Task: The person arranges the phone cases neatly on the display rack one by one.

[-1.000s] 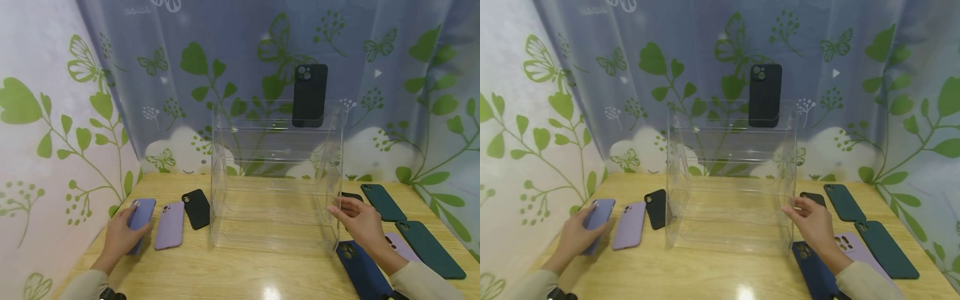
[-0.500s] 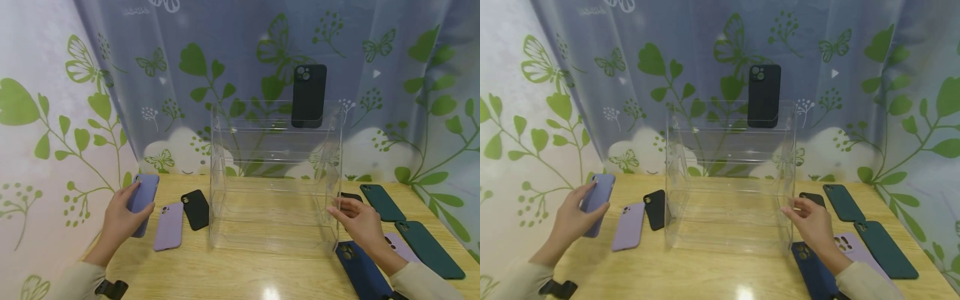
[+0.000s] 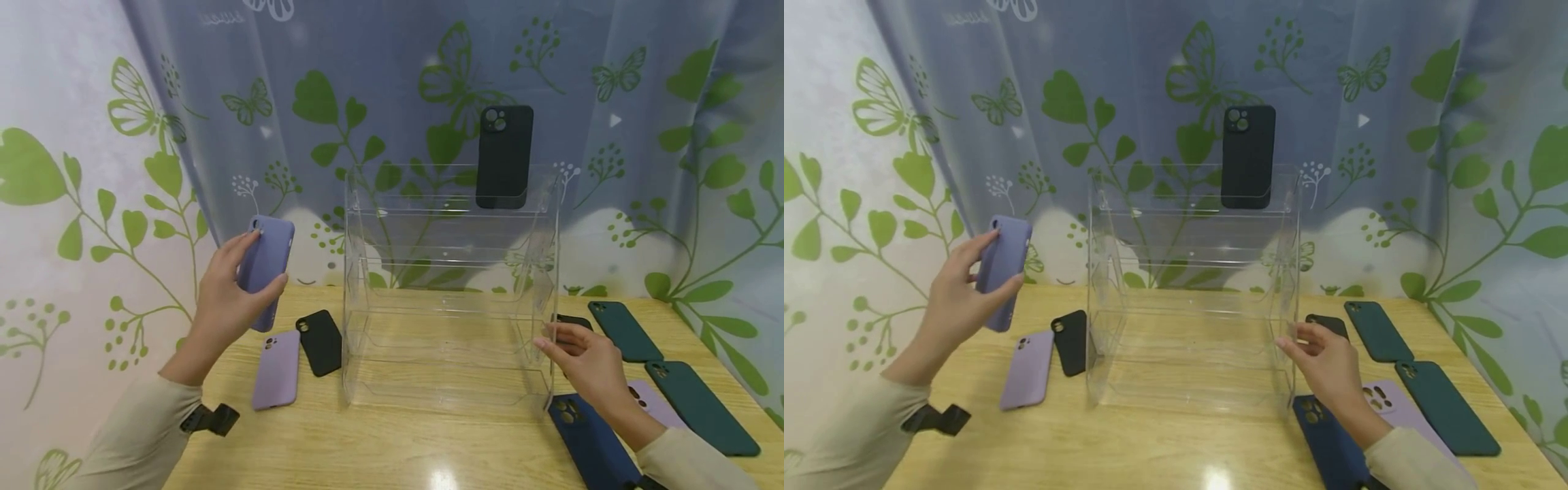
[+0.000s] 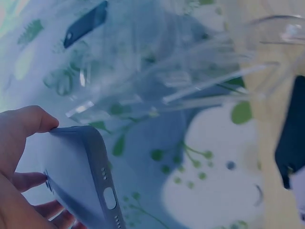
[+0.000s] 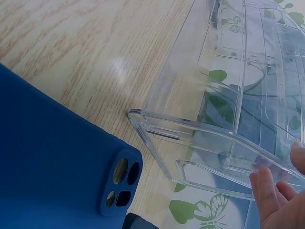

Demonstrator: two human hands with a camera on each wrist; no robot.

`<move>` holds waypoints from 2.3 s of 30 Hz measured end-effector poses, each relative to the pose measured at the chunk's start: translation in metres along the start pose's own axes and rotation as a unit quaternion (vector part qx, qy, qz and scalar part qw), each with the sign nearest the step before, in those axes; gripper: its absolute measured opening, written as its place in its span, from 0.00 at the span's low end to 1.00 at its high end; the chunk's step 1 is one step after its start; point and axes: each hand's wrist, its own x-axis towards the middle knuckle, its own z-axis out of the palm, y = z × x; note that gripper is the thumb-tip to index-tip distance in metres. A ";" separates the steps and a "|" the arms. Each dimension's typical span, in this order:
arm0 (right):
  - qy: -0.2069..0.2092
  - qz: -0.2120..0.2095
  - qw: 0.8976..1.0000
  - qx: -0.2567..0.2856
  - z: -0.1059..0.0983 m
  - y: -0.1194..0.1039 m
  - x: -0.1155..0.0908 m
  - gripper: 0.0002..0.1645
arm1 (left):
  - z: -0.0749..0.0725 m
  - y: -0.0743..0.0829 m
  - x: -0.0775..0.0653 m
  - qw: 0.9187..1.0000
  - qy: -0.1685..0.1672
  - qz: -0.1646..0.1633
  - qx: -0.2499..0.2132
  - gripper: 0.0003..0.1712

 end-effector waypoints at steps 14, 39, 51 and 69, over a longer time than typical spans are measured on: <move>-0.004 0.008 1.000 0.009 0.001 -0.002 0.001 0.36 | 0.019 0.054 0.042 0.996 0.021 0.067 -0.047 0.42; 0.002 0.009 1.000 0.004 -0.001 -0.002 -0.001 0.35 | 0.070 0.143 0.117 0.997 0.039 0.063 -0.011 0.58; 0.007 0.002 1.000 -0.005 0.000 -0.001 -0.001 0.34 | 0.105 0.167 0.140 0.993 0.093 0.072 -0.033 0.60; 0.006 0.006 1.000 0.002 0.000 0.000 -0.002 0.35 | 0.164 0.162 0.142 0.978 0.183 0.069 -0.072 0.57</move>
